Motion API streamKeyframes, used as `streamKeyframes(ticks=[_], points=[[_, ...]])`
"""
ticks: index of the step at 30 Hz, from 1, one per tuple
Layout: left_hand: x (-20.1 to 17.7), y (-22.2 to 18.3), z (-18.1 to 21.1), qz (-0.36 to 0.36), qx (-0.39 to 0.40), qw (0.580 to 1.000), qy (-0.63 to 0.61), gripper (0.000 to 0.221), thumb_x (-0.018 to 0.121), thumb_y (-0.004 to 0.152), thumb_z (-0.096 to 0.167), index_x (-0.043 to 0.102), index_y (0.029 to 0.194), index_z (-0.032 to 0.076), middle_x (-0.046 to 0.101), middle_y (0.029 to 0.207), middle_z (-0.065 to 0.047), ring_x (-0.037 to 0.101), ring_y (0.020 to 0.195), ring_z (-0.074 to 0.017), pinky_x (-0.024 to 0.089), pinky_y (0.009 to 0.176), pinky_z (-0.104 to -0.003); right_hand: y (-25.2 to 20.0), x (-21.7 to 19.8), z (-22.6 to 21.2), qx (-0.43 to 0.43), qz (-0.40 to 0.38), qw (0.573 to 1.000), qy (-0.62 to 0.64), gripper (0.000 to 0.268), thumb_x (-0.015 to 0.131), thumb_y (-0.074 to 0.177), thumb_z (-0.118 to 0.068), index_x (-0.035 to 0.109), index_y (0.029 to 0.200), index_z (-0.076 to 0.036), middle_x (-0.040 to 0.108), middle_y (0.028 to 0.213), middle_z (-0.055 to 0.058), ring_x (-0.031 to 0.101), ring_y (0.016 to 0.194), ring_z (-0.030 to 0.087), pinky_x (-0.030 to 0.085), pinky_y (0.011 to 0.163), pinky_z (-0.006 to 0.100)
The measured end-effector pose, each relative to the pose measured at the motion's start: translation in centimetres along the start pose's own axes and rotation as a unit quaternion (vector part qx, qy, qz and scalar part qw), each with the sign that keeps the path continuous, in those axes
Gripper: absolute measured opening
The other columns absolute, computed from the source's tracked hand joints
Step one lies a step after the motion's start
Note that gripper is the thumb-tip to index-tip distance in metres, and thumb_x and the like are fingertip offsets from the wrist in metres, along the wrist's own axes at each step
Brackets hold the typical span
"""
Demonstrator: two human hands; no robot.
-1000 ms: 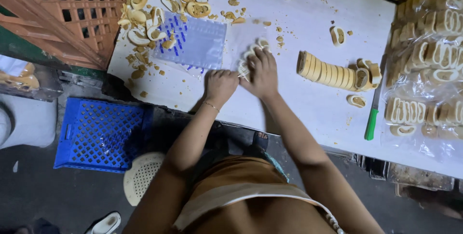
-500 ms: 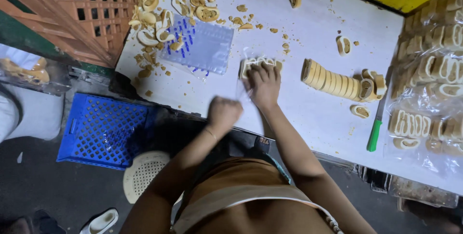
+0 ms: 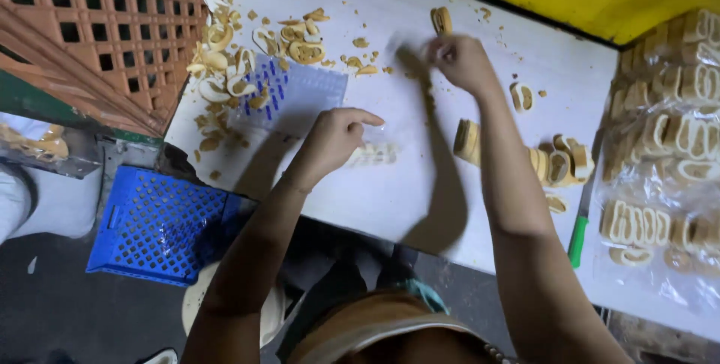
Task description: The person places small pieces of bread into plastic bags by hand and with a thin metal blade, organizing them on a work table in a bakery.
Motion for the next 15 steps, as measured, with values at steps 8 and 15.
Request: streamKeyframes(ticks=[8, 15], points=[[0.3, -1.6, -3.7, -0.045, -0.039, 0.994, -0.093, 0.042, 0.06, 0.084, -0.006, 0.07, 0.124, 0.002, 0.076, 0.114, -0.009, 0.068, 0.072, -0.0096, 0.059, 0.068, -0.026, 2.3, 2.0, -0.1, 0.002, 0.089, 0.996, -0.002, 0.04, 0.069, 0.096, -0.004, 0.054, 0.133, -0.012, 0.07, 0.112, 0.015, 0.069, 0.097, 0.023, 0.057, 0.09, 0.043], [0.7, -1.7, -7.5, -0.016, -0.006, 0.99, -0.141, 0.052, 0.066, 0.083, -0.006, 0.06, 0.134, -0.001, 0.069, 0.12, -0.01, 0.068, 0.087, -0.0109, 0.06, 0.071, -0.027, -14.1, 0.6, -21.5, -0.34, -0.036, 0.94, -0.002, 0.028, 0.082, 0.075, -0.006, 0.065, 0.097, -0.006, 0.073, 0.088, 0.007, 0.073, 0.085, 0.024, 0.041, 0.112, 0.053]])
Point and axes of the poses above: each hand's wrist, its own y-axis towards the middle knuckle, its own x-axis out of the palm, z = x × y, the point moved 10 cm from there along y, towards the middle knuckle
